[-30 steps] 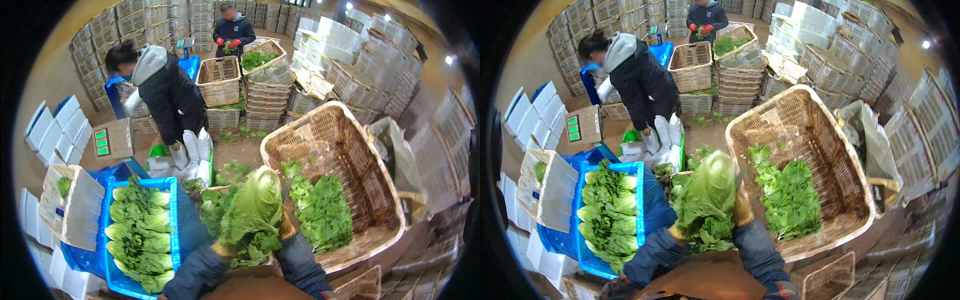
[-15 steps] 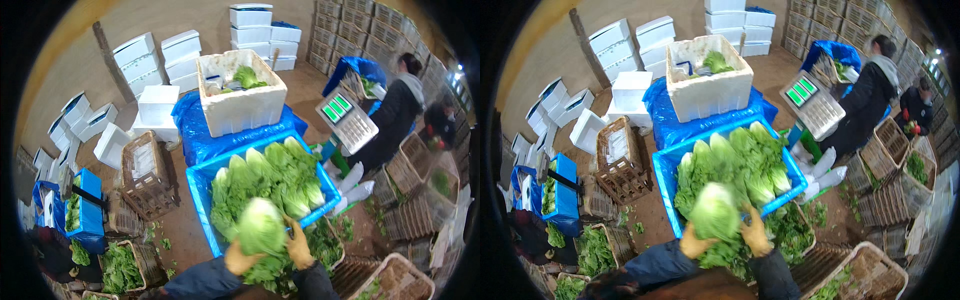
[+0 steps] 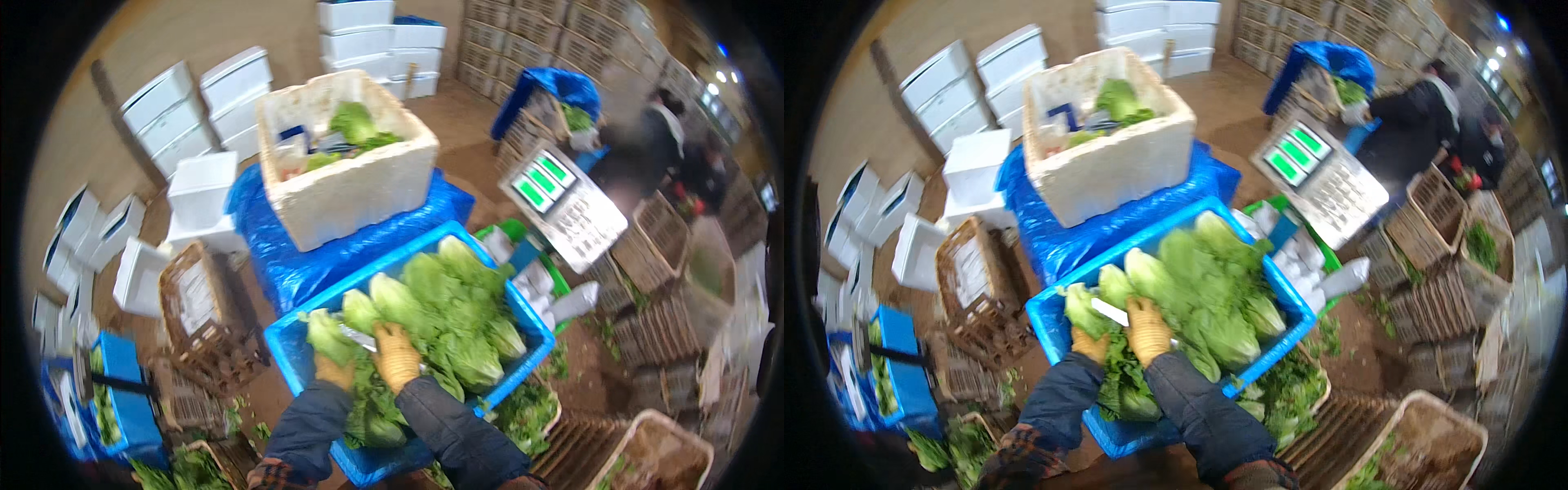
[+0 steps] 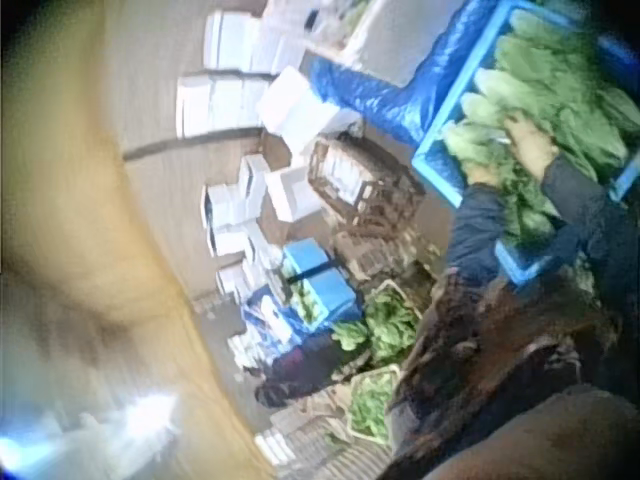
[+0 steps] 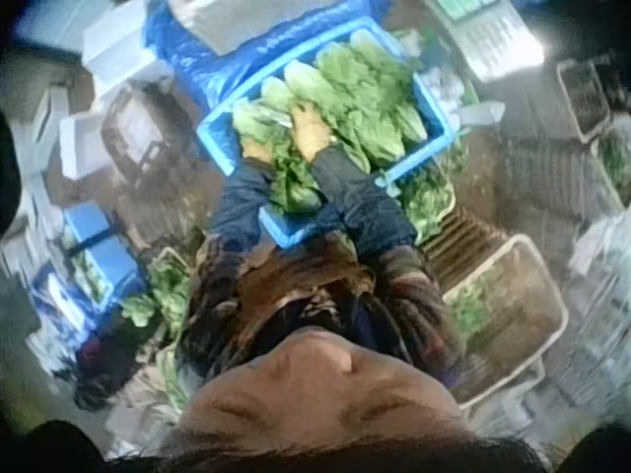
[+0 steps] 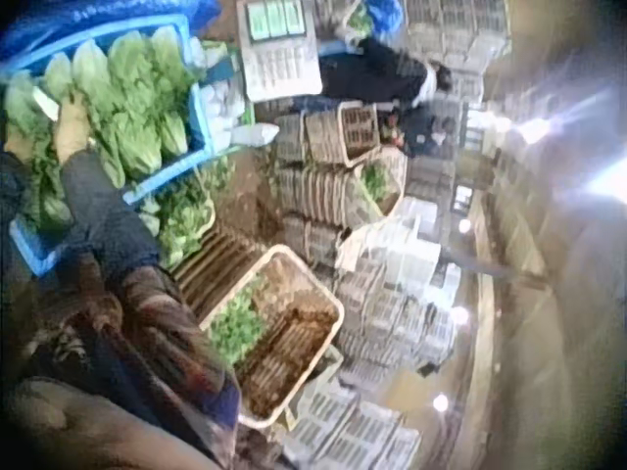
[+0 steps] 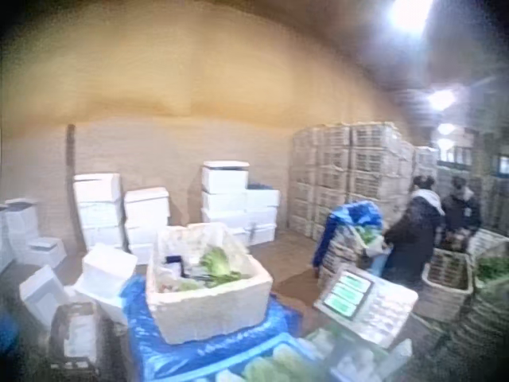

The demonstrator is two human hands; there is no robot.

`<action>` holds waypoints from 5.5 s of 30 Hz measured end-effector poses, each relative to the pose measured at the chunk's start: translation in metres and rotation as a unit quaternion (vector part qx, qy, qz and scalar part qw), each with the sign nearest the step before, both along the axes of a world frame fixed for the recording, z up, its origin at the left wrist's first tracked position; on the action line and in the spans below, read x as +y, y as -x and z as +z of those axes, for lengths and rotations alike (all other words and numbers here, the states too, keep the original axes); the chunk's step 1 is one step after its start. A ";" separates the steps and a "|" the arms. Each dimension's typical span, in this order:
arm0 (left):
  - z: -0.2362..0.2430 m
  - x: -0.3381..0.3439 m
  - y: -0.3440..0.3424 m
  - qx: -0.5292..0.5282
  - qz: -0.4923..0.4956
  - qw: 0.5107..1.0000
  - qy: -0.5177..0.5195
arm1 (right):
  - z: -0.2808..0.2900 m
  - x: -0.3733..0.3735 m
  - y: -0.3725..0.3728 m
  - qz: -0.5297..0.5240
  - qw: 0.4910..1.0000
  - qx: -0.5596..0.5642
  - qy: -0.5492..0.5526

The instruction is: The person repeatedly picks up heads of lettuce from a brown basket, uses a knife to trim the outer leaves, and places the trimmed lettuce into a blue crate. The person also discards the trimmed leaves into the brown basket. The task continues throughout the clip.

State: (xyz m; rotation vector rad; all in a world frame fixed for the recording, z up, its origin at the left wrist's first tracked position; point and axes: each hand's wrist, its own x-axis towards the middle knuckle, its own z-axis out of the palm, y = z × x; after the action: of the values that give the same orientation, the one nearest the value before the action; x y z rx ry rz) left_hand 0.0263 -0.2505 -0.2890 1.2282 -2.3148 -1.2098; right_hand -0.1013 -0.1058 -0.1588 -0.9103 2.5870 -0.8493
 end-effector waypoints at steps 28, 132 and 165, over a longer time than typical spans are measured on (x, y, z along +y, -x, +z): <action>0.126 0.547 -0.062 0.055 -0.884 0.421 -0.195 | -0.034 0.972 -0.317 -0.546 0.810 -0.020 -0.211; 0.286 0.265 0.092 -0.001 -0.660 0.719 -0.218 | 0.086 0.440 -0.183 -0.291 0.902 0.100 0.303; 0.292 0.304 0.079 0.304 -0.529 0.787 -0.087 | 0.106 0.527 -0.187 -0.406 0.760 0.004 0.507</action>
State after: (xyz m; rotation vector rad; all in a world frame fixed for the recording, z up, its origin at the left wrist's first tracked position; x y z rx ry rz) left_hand -0.0522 0.0534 0.0034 -0.6076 -2.3106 -1.7667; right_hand 0.0857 0.4212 -0.0532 0.1909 2.3442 -2.5958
